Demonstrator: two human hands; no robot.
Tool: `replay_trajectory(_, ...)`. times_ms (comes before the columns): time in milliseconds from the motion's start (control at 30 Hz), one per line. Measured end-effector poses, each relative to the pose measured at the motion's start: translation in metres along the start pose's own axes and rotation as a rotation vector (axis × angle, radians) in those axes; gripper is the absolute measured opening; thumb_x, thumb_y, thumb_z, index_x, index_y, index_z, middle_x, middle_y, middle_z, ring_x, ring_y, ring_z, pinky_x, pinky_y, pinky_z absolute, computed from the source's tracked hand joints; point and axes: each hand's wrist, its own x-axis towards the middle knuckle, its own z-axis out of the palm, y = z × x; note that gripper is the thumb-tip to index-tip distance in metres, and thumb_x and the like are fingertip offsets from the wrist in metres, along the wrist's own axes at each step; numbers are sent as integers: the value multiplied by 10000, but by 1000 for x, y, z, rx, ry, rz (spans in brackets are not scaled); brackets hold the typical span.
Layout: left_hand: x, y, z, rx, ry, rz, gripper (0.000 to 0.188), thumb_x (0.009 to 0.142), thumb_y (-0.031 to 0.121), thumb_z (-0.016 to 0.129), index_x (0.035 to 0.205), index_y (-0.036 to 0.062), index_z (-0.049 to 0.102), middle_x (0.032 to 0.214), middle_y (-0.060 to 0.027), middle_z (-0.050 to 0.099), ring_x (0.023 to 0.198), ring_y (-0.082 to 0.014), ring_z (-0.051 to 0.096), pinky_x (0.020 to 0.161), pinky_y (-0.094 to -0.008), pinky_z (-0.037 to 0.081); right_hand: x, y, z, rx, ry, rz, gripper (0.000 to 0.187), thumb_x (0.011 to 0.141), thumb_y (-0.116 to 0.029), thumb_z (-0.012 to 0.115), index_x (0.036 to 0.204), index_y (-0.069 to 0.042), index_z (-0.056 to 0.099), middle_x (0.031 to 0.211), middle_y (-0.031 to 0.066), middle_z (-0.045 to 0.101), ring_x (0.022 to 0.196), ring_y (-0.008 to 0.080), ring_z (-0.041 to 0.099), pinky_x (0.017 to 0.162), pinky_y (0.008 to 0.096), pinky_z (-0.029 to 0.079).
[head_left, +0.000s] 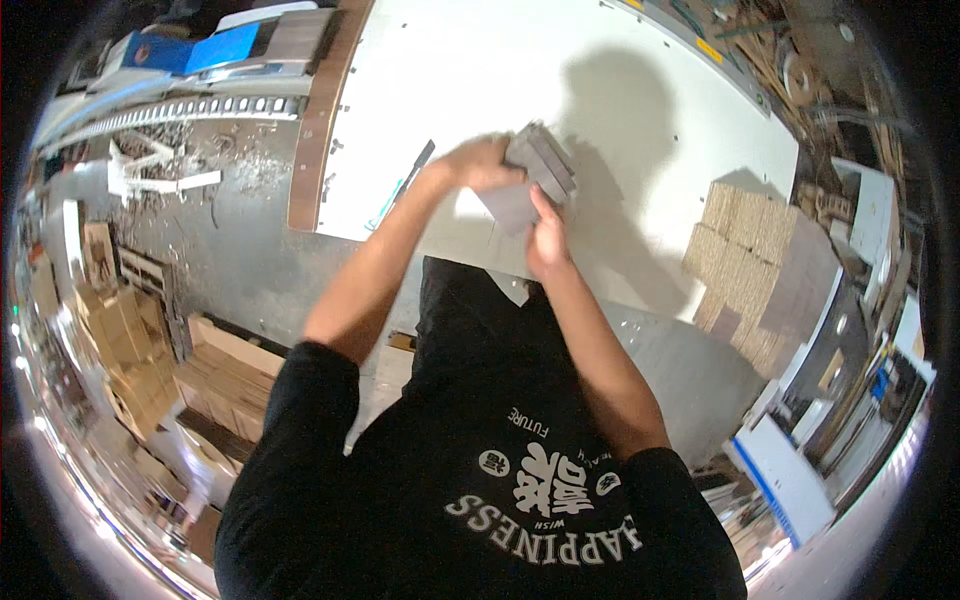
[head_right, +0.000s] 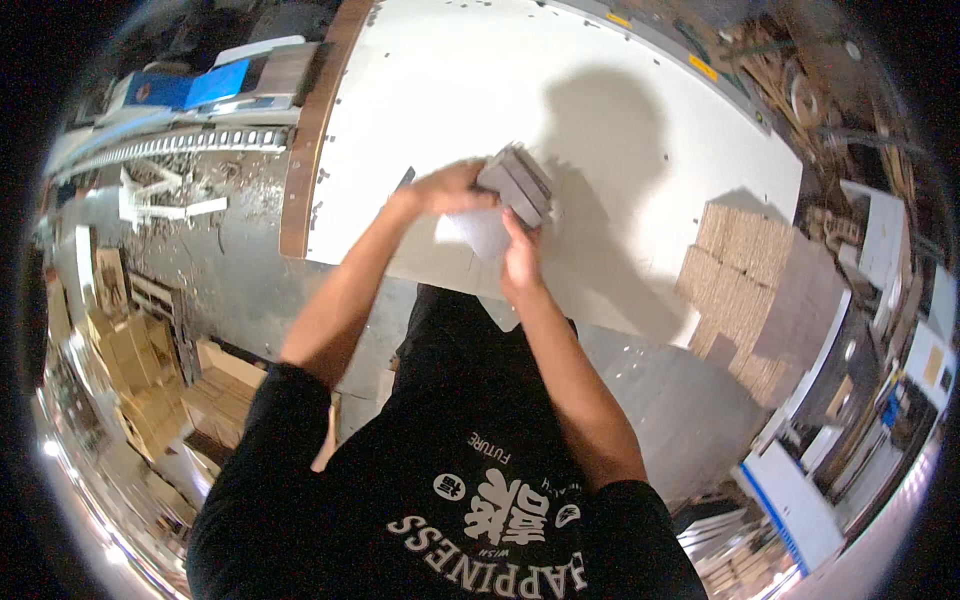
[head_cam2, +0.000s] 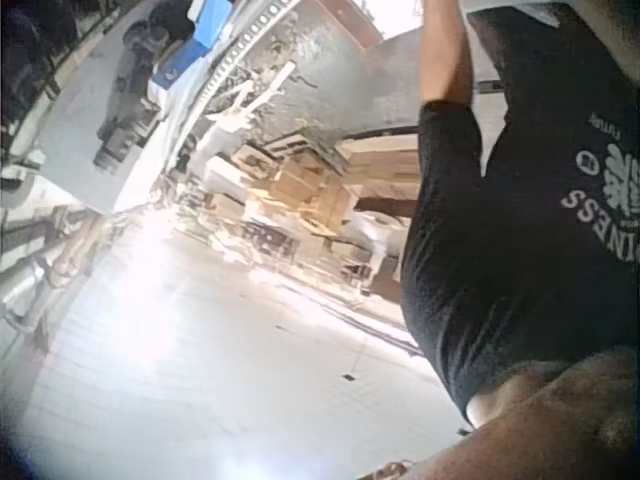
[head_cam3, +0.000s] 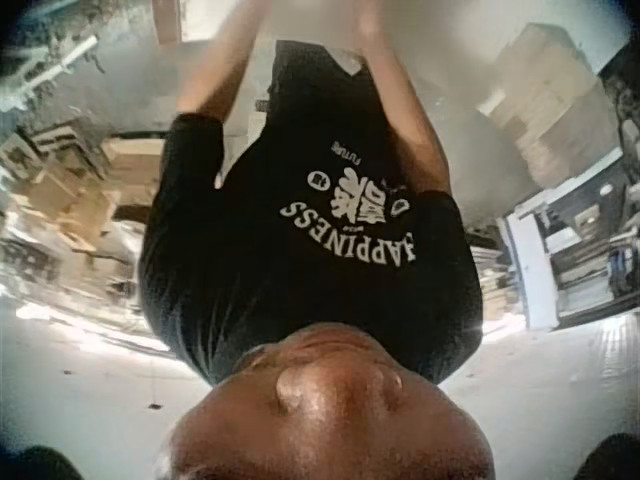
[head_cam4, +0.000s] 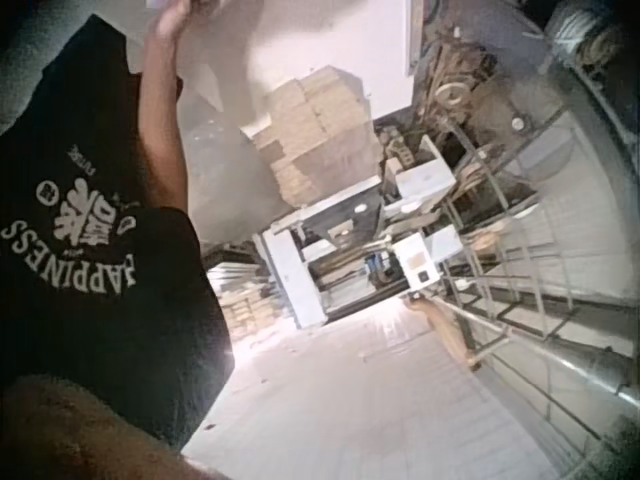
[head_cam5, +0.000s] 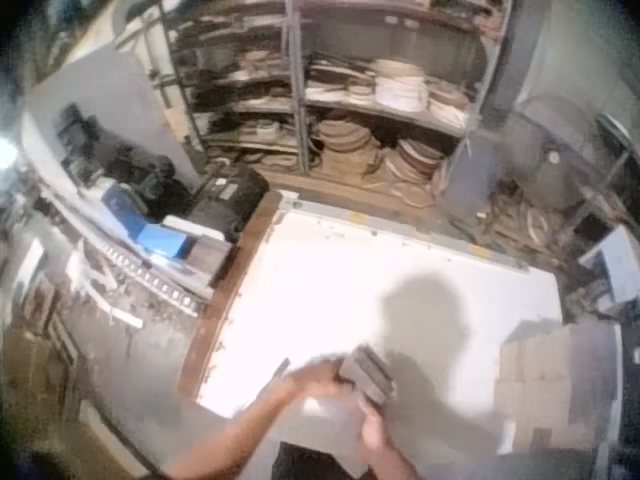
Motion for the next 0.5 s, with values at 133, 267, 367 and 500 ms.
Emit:
replay_trajectory(133, -77, 26, 122, -423, 368, -176, 924, 927, 489, 713, 1576, -95, 407, 1352, -388, 648, 1302, -500, 642, 1128, -528, 519, -22, -58, -64, -563, -229, 188, 917, 978, -359, 836, 1664, -3, 343, 1622, 165, 508, 1507, 296, 469, 1285, 461, 326)
replay_trajectory(267, -111, 85, 250, -1063, 717, -316, 974, 891, 322, 852, 1610, -89, 341, 1458, -327, 602, 1392, -404, 598, 1163, -497, 499, -17, -113, -85, -1057, -569, 414, 1099, 917, -368, 894, 1702, 53, 251, 1695, 239, 430, 1595, 354, 378, 1316, 484, 289)
replay_trajectory(367, -116, 108, 316, -1423, 831, -392, 1036, 840, 303, 923, 1628, -45, 346, 1527, -248, 573, 1436, -359, 550, 1215, -487, 449, 0, -115, -95, -1478, -947, 354, 1143, 897, -432, 904, 1697, 70, 259, 1707, 276, 397, 1600, 362, 369, 1316, 475, 296)
replay_trajectory(500, -112, 117, 364, -1834, 981, -225, 1043, 795, 284, 938, 1616, -16, 370, 1513, -175, 575, 1419, -328, 544, 1248, -484, 406, -4, -113, -54, -1482, -1274, 464, 1181, 857, -429, 933, 1707, 46, 264, 1686, 259, 432, 1573, 365, 406, 1312, 463, 315)
